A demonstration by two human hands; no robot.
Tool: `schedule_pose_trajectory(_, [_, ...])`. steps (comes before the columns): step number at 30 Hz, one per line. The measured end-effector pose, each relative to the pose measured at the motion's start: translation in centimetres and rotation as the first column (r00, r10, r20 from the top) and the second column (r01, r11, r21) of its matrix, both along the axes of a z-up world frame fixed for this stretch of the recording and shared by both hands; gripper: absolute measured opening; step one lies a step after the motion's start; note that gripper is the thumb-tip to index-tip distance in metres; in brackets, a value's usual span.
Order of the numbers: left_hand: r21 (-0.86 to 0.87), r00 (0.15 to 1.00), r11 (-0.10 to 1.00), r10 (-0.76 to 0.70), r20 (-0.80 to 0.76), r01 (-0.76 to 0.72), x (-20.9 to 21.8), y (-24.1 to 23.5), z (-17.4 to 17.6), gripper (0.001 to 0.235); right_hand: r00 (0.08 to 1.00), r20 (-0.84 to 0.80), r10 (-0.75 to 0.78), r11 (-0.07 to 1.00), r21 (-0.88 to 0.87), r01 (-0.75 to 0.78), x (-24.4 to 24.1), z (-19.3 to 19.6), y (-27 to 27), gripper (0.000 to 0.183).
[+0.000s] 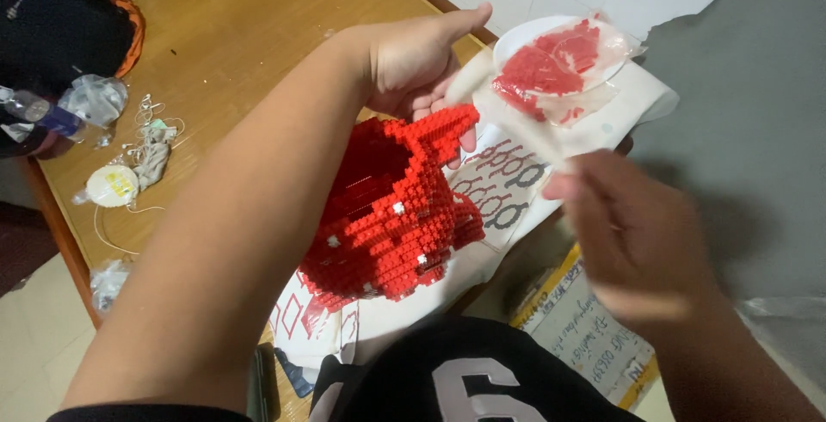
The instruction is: The person holds a red plastic brick structure and repeatedly taps it with a white plastic mallet to secure the pieces. The person rotates the structure to tap different sides and edges, then inspects the assembled shape.
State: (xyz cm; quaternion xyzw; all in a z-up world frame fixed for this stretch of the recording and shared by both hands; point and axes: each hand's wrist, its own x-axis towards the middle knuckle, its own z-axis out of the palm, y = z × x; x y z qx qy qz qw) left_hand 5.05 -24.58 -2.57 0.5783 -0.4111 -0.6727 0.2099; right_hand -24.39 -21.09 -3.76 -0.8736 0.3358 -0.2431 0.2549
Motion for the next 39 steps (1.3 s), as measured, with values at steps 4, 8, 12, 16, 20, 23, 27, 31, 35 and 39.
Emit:
schedule_pose_trajectory(4, [0.076,0.982,0.986,-0.135,-0.130,0.146,0.0,0.0,0.1,0.121,0.995,0.035,-0.096,0.988,-0.114,0.100,0.0,-1.4,-0.8,0.023])
schedule_pose_trajectory(8, [0.020,0.998,0.999,-0.041,0.040,0.040,-0.2,0.1,0.5,0.101,0.999,0.026,-0.032,0.999,-0.025,0.033,0.6,-1.0,0.0,0.032])
schedule_pose_trajectory(12, [-0.014,0.993,0.997,-0.075,0.087,0.077,-0.3,0.1,0.2,0.101,0.832,-0.555,-0.004,0.942,0.276,0.188,3.1,2.6,0.0,0.035])
schedule_pose_trajectory(16, [0.052,0.980,0.982,-0.174,-0.095,0.179,0.0,-0.3,-0.1,0.123,0.982,0.180,-0.048,0.995,-0.075,0.062,1.3,0.6,0.6,0.024])
schedule_pose_trajectory(20, [0.004,0.997,0.999,-0.052,0.055,0.052,-0.4,0.1,0.2,0.099,0.960,-0.278,-0.024,0.981,0.181,0.077,1.7,0.9,0.6,0.033])
schedule_pose_trajectory(23, [-0.013,1.000,1.000,-0.012,0.014,0.012,-0.5,0.4,0.5,0.093,0.996,-0.059,0.069,0.994,-0.081,-0.074,0.3,-2.0,-0.8,0.033])
schedule_pose_trajectory(27, [-0.013,0.985,0.999,-0.037,0.166,0.040,-0.6,0.2,0.6,0.098,0.894,-0.439,-0.092,0.945,0.245,0.218,2.7,2.0,0.9,0.031])
schedule_pose_trajectory(31, [0.052,0.992,0.995,-0.082,-0.099,0.088,-0.5,0.0,-0.2,0.105,0.956,0.292,0.021,0.992,-0.125,0.017,1.8,-0.4,1.4,0.027])
schedule_pose_trajectory(35, [-0.007,0.992,0.999,-0.048,0.114,0.049,-0.8,0.3,0.3,0.092,0.968,-0.247,-0.045,0.991,0.112,0.075,1.7,-0.1,1.2,0.030])
schedule_pose_trajectory(39, [0.079,0.986,0.989,-0.115,-0.122,0.125,-0.4,-0.2,-0.3,0.116,0.959,0.281,-0.042,0.995,-0.071,0.065,0.5,-1.4,0.5,0.022])
